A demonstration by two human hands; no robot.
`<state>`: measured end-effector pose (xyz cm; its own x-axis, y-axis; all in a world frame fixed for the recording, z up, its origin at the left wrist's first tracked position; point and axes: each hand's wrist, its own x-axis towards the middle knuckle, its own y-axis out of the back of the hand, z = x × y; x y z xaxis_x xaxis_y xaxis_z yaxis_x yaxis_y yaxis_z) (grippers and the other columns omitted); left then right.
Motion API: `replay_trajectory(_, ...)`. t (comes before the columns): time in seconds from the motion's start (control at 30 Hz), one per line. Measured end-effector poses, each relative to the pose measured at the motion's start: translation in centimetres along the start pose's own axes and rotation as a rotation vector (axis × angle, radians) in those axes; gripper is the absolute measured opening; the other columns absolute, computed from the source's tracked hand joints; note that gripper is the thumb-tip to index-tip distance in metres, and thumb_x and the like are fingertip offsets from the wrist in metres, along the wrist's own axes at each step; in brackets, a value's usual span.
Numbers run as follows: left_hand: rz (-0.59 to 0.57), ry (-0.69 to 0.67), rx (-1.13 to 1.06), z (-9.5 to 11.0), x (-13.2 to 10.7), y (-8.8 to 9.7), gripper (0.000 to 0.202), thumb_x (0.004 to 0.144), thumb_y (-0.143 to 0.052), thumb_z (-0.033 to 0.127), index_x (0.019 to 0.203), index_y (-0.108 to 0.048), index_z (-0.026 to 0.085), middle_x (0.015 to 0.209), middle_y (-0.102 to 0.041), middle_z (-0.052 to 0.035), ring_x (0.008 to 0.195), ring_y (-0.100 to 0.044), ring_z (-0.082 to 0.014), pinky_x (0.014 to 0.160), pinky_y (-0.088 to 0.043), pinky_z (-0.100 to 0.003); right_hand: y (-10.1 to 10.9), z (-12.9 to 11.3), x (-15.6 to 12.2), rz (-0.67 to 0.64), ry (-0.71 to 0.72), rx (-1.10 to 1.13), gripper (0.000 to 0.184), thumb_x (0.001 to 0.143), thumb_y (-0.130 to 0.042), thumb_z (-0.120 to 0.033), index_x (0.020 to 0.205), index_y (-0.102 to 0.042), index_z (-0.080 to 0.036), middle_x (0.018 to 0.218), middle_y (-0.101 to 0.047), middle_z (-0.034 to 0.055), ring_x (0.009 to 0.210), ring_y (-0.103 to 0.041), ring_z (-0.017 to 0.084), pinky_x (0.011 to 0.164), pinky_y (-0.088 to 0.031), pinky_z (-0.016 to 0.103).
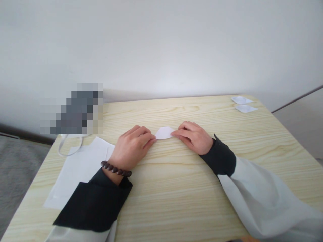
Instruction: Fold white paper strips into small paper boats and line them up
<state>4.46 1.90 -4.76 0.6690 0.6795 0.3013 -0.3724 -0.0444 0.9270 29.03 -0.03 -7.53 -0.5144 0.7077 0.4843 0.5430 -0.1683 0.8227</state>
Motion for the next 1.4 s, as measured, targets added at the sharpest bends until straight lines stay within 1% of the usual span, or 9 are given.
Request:
replay_trajectory(0.23,0.079,-0.051,0.015,0.8,0.2,-0.8,0.018,0.09,-0.051,0.025,0.089,-0.068,0.019,0.084,-0.065,-0.0043,0.081,-0.057,-0.0169,0.073,-0.048,-0.029,-0.3,-0.5,0.1,0.011,0.025,0.011,0.024,0.092,-0.047,-0.024,0.095,-0.069,-0.016,0.08,-0.06,0.0065,0.072,-0.053,0.015,0.067,-0.041,0.029)
replay_trajectory(0.33,0.066,-0.026,0.003,1.0,0.3,-1.0,0.02,0.091,-0.048,0.022,0.087,-0.067,0.018,0.084,-0.065,-0.0045,0.081,-0.058,-0.0172,0.074,-0.049,-0.03,-0.3,-0.6,0.2,0.004,-0.056,0.069,0.022,0.092,-0.048,-0.024,0.095,-0.068,-0.015,0.081,-0.062,0.006,0.075,-0.055,0.016,0.07,-0.04,0.03)
replay_trajectory(0.47,0.033,0.055,0.017,0.9,0.3,-1.2,0.021,0.092,-0.045,0.023,0.091,-0.065,0.016,0.086,-0.066,-0.0052,0.082,-0.059,-0.0188,0.075,-0.049,-0.032,-0.3,-0.6,0.3,-0.008,-0.224,0.14,0.024,0.089,-0.054,-0.027,0.105,-0.065,-0.013,0.075,-0.061,0.0036,0.067,-0.054,0.014,0.068,-0.041,0.029)
replay_trajectory(0.63,0.0,0.118,0.038,0.8,0.3,-1.4,0.022,0.093,-0.044,0.025,0.099,-0.062,0.014,0.09,-0.065,-0.0068,0.084,-0.06,-0.0203,0.076,-0.05,-0.033,-0.4,-0.6,0.5,-0.033,-0.232,0.111,0.026,0.09,-0.051,-0.026,0.103,-0.069,-0.013,0.071,-0.057,0.004,0.064,-0.05,0.014,0.063,-0.039,0.028)
replay_trajectory(0.77,0.02,0.104,0.087,0.7,0.3,-1.6,0.025,0.092,-0.045,0.024,0.11,-0.06,0.015,0.087,-0.064,-0.0066,0.082,-0.059,-0.0205,0.071,-0.05,-0.033,-0.4,-0.8,0.6,-0.025,-0.251,0.116,0.026,0.09,-0.05,-0.025,0.102,-0.069,-0.013,0.07,-0.056,0.0043,0.065,-0.05,0.014,0.062,-0.04,0.028)
replay_trajectory(0.9,0.054,0.067,0.083,0.5,0.4,-1.7,0.023,0.091,-0.047,0.024,0.102,-0.066,0.016,0.084,-0.064,-0.006,0.08,-0.057,-0.0198,0.068,-0.049,-0.031,-0.4,-1.0,0.6,-0.018,-0.271,0.12,0.024,0.089,-0.05,-0.023,0.1,-0.07,-0.014,0.07,-0.056,0.0039,0.065,-0.05,0.014,0.062,-0.039,0.028)
replay_trajectory(1.07,0.099,0.084,-0.023,-0.3,0.5,-1.7,0.023,0.09,-0.051,0.03,0.095,-0.07,0.018,0.083,-0.066,-0.0054,0.083,-0.056,-0.02,0.073,-0.049,-0.032,-0.5,-1.3,0.7,0.001,-0.317,0.126,0.023,0.087,-0.051,-0.02,0.098,-0.07,-0.015,0.071,-0.056,0.0035,0.062,-0.049,0.013,0.061,-0.039,0.027)
replay_trajectory(1.3,0.102,0.113,-0.117,-0.9,0.7,-1.7,0.021,0.087,-0.055,0.03,0.093,-0.072,0.019,0.08,-0.068,-0.0054,0.083,-0.055,-0.0212,0.074,-0.049,-0.034,-0.6,-1.4,0.8,0.006,-0.364,0.146,0.023,0.086,-0.05,-0.016,0.098,-0.07,-0.016,0.073,-0.054,0.0025,0.059,-0.049,0.011,0.059,-0.041,0.026)
replay_trajectory(1.4,0.112,0.106,-0.125,-0.8,0.8,-1.7,0.02,0.087,-0.056,0.03,0.093,-0.072,0.019,0.079,-0.067,-0.0056,0.084,-0.053,-0.0215,0.076,-0.048,-0.034,-0.7,-1.4,0.8,0.008,-0.359,0.127,0.024,0.087,-0.048,-0.015,0.099,-0.068,-0.016,0.078,-0.054,0.0035,0.064,-0.052,0.012,0.063,-0.043,0.027)
